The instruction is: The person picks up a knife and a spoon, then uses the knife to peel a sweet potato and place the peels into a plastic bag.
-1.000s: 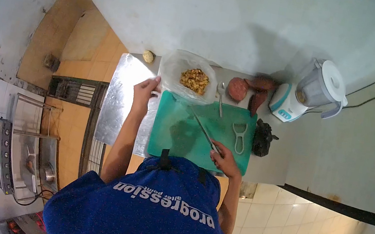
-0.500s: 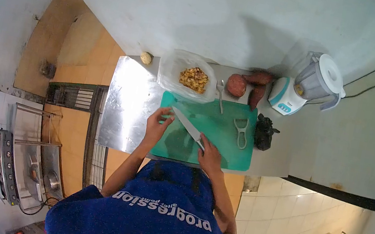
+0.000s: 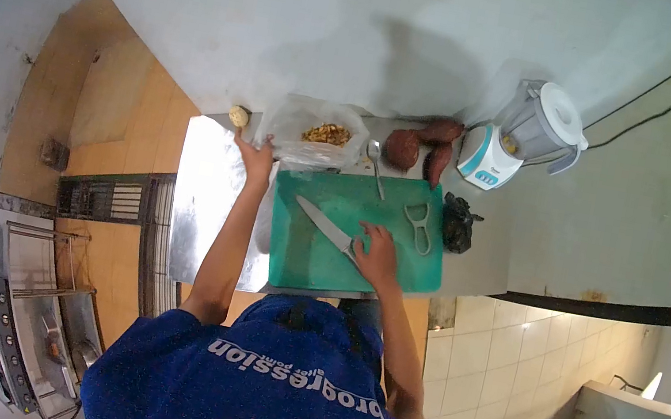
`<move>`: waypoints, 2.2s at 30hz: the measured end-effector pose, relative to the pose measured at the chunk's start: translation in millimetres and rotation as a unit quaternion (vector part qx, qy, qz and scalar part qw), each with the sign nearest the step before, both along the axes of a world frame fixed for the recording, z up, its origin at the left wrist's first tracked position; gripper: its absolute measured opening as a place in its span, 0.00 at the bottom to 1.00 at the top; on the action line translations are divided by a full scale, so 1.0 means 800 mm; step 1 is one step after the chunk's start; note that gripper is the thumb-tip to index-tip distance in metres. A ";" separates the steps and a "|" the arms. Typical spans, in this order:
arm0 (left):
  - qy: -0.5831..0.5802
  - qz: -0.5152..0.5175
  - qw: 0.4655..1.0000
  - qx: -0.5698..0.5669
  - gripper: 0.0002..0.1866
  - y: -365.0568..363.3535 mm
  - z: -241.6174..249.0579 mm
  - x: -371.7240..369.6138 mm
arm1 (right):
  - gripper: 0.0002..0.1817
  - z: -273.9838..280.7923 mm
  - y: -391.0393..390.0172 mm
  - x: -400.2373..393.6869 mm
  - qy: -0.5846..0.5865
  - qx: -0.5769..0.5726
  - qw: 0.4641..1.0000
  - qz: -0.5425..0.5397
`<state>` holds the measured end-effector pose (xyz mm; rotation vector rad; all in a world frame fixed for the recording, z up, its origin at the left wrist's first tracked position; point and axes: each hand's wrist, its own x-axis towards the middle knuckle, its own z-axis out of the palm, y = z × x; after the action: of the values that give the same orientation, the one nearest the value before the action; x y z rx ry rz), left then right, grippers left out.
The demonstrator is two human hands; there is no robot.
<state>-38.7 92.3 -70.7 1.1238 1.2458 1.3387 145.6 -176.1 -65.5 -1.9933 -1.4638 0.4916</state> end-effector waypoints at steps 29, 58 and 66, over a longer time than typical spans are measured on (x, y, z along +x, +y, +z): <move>0.556 -0.295 0.776 0.039 0.45 -0.127 -0.045 0.107 | 0.13 -0.067 0.198 0.107 -0.042 -0.029 0.996 -0.077; 0.395 -0.313 0.814 0.289 0.48 -0.111 0.083 0.107 | 0.16 0.110 0.173 0.081 0.407 -0.017 0.911 -0.063; 0.523 -0.175 0.819 0.157 0.32 -0.046 0.057 0.005 | 0.14 0.061 0.237 0.014 -0.134 0.164 0.970 0.118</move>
<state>-34.7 55.1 -24.9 2.3819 1.4401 0.5884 157.0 13.6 -16.9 -1.6787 -1.8284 0.0644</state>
